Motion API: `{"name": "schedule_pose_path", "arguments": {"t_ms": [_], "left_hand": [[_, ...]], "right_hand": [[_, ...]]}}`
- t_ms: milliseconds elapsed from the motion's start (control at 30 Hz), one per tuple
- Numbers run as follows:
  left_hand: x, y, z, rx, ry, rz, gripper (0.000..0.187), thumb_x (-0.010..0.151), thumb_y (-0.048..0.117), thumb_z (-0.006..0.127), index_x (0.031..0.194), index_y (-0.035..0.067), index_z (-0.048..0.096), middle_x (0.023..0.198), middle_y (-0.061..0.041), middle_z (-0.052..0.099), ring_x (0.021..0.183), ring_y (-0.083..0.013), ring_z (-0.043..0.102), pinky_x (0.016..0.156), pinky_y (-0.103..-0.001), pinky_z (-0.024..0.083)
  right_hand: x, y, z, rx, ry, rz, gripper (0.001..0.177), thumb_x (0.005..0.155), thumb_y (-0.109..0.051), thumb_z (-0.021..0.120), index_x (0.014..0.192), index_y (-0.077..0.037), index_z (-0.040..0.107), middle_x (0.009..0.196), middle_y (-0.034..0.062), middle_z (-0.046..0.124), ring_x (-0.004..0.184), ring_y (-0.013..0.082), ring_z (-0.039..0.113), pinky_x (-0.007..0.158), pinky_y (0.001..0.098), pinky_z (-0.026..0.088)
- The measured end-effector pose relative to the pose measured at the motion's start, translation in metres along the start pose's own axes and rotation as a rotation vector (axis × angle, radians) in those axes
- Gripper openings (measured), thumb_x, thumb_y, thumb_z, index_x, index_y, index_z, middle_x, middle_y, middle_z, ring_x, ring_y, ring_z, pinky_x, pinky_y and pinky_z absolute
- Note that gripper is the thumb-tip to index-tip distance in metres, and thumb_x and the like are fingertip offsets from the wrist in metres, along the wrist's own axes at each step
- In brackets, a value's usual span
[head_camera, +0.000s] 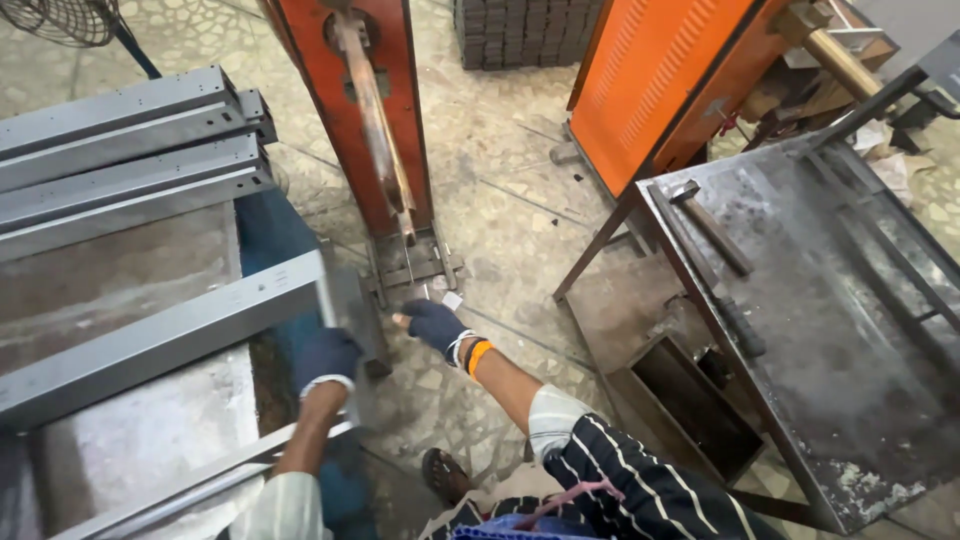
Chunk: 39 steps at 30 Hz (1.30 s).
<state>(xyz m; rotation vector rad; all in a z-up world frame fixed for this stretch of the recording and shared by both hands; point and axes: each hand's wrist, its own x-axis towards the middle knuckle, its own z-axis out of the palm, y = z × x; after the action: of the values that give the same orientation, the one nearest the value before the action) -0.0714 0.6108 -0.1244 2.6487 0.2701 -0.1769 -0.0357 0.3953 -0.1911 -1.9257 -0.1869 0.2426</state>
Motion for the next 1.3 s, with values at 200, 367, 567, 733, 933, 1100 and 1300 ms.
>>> {"name": "schedule_pose_path", "arguments": {"t_ms": [200, 367, 567, 733, 933, 1100, 1300], "left_hand": [[-0.044, 0.135, 0.039, -0.088, -0.191, 0.204, 0.025, 0.076, 0.032, 0.074, 0.093, 0.014, 0.081, 0.095, -0.018, 0.074, 0.090, -0.0376, 0.072, 0.084, -0.047, 0.057], [-0.086, 0.228, 0.067, -0.261, -0.231, 0.280, 0.031, 0.079, 0.035, 0.074, 0.096, 0.010, 0.079, 0.096, -0.022, 0.072, 0.091, -0.0398, 0.070, 0.081, -0.050, 0.054], [-0.119, 0.313, 0.041, -0.414, -0.210, 0.399, 0.033, 0.082, 0.036, 0.073, 0.094, 0.005, 0.078, 0.090, -0.023, 0.073, 0.088, -0.0401, 0.070, 0.078, -0.049, 0.054], [-0.106, 0.316, 0.008, -0.435, -0.256, 0.280, 0.038, 0.086, 0.041, 0.070, 0.088, 0.005, 0.081, 0.076, -0.019, 0.075, 0.072, -0.0298, 0.075, 0.070, -0.040, 0.055], [-0.093, 0.255, 0.066, -0.758, -0.190, 0.129, 0.035, 0.087, 0.039, 0.067, 0.090, 0.007, 0.080, 0.074, -0.005, 0.076, 0.066, -0.0162, 0.070, 0.063, -0.035, 0.053], [-0.136, 0.260, 0.103, -1.050, -0.363, 0.016, 0.043, 0.099, 0.040, 0.061, 0.085, 0.002, 0.075, 0.075, -0.006, 0.070, 0.067, -0.0161, 0.060, 0.061, -0.030, 0.048], [-0.179, 0.279, 0.019, -1.262, -0.710, -0.024, 0.044, 0.098, 0.043, 0.055, 0.090, 0.002, 0.071, 0.079, -0.006, 0.071, 0.072, -0.0175, 0.070, 0.063, -0.032, 0.061]], "right_hand": [[-0.025, 0.126, -0.036, 0.967, -0.403, 0.373, 0.056, 0.108, -0.057, 0.062, 0.129, -0.005, 0.064, 0.109, 0.0114, 0.066, 0.089, 0.0233, 0.062, 0.075, 0.0374, 0.050], [-0.059, 0.184, -0.110, 1.323, -0.310, 0.315, 0.045, 0.106, -0.032, 0.048, 0.142, -0.007, 0.055, 0.135, 0.0082, 0.067, 0.119, 0.0166, 0.065, 0.107, 0.0322, 0.051], [-0.088, 0.204, -0.201, 1.151, -0.127, 0.013, 0.046, 0.103, -0.022, 0.050, 0.144, -0.002, 0.053, 0.130, 0.0116, 0.068, 0.117, 0.0208, 0.066, 0.105, 0.0373, 0.053], [-0.094, 0.076, -0.242, 1.579, -0.419, -0.059, 0.047, 0.119, -0.021, 0.059, 0.158, 0.005, 0.053, 0.122, 0.0215, 0.069, 0.100, 0.0301, 0.068, 0.084, 0.0417, 0.056], [-0.097, -0.038, -0.259, 1.071, -0.178, 0.085, 0.059, 0.081, -0.016, 0.074, 0.135, 0.000, 0.058, 0.122, 0.0118, 0.071, 0.107, 0.0231, 0.070, 0.096, 0.0374, 0.057], [-0.101, -0.041, -0.293, 0.597, -0.289, 0.188, 0.060, 0.079, -0.012, 0.075, 0.134, 0.007, 0.061, 0.119, 0.0151, 0.070, 0.102, 0.0216, 0.067, 0.092, 0.0358, 0.055], [-0.119, -0.102, -0.314, 0.453, -0.462, 0.172, 0.068, 0.074, -0.020, 0.080, 0.134, 0.005, 0.061, 0.119, 0.0130, 0.071, 0.106, 0.0203, 0.067, 0.092, 0.0344, 0.054]]}}
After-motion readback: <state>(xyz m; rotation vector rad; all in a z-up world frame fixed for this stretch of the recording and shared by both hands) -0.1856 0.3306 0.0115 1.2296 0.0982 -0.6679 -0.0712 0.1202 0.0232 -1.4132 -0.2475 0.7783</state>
